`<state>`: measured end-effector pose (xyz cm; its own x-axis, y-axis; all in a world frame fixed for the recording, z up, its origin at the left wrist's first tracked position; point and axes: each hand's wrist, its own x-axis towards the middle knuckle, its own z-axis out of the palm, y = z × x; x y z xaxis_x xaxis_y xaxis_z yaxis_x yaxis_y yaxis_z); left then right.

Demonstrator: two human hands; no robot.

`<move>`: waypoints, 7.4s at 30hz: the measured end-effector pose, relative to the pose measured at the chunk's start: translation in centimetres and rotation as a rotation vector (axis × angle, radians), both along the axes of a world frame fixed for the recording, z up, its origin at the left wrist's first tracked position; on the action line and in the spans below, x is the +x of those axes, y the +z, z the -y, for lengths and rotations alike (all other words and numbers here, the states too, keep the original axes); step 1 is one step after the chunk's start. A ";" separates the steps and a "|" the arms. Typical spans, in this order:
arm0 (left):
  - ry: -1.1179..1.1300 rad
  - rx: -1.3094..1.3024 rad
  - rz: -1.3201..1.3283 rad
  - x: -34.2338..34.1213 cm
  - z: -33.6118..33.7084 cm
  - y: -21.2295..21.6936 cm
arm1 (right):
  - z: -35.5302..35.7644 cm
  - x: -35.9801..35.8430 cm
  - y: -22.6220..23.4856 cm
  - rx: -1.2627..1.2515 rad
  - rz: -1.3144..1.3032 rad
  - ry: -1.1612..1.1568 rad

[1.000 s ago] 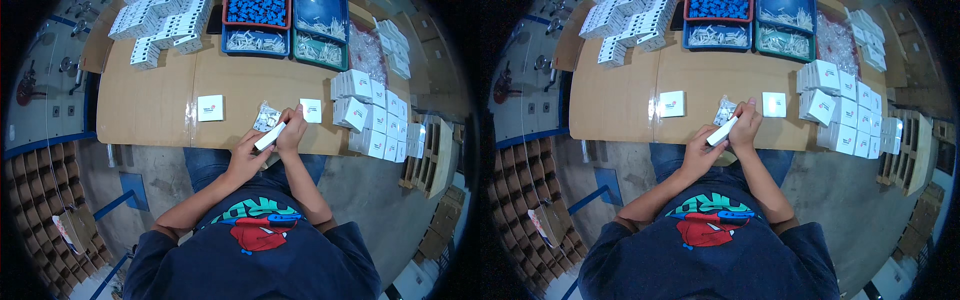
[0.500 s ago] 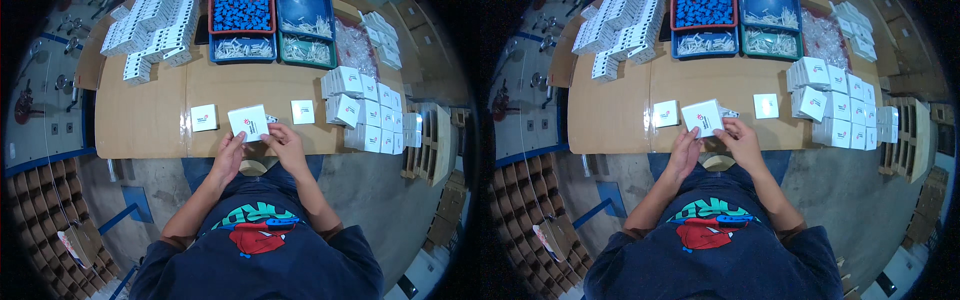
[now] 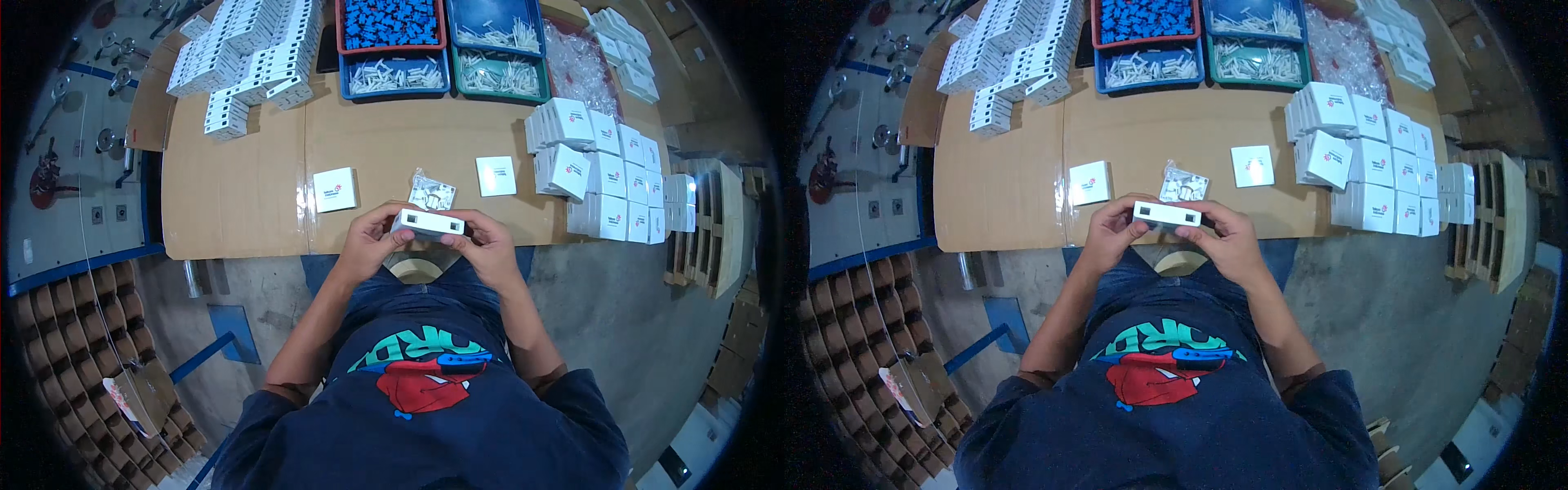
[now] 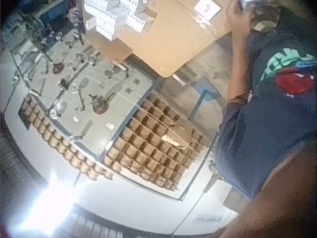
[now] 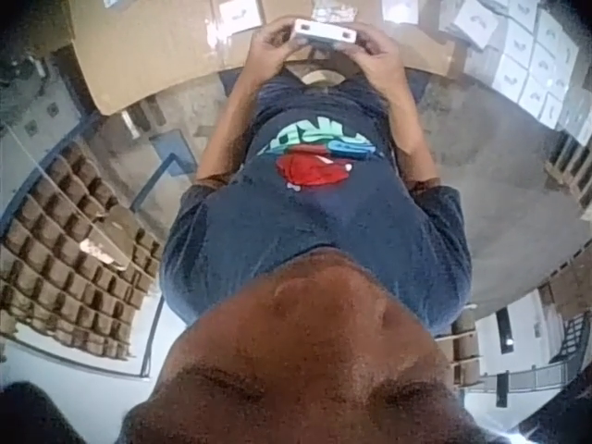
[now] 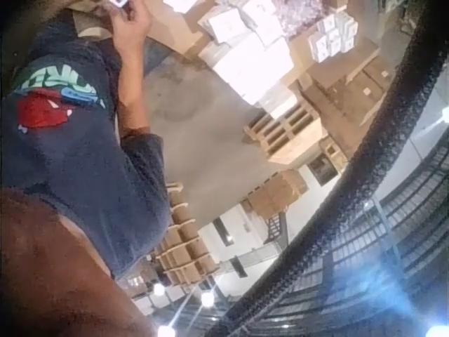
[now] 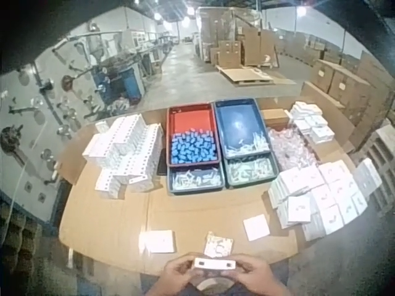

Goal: Assemble and package electrical components into small boxes at a factory workbench.

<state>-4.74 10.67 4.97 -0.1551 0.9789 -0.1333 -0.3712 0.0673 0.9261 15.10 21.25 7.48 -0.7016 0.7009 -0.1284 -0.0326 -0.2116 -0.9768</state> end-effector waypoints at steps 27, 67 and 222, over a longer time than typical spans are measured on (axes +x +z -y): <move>-0.094 -0.223 -0.023 13.1 -10.4 -4.5 | -1.4 12.2 -2.6 -0.427 -0.140 -0.802; -0.031 0.196 -0.535 21.1 -18.8 -4.7 | -11.2 10.4 -6.9 -0.351 -0.326 -1.156; -0.089 -0.380 0.222 4.7 11.1 -1.9 | 7.7 1.5 -1.6 -0.164 0.253 0.626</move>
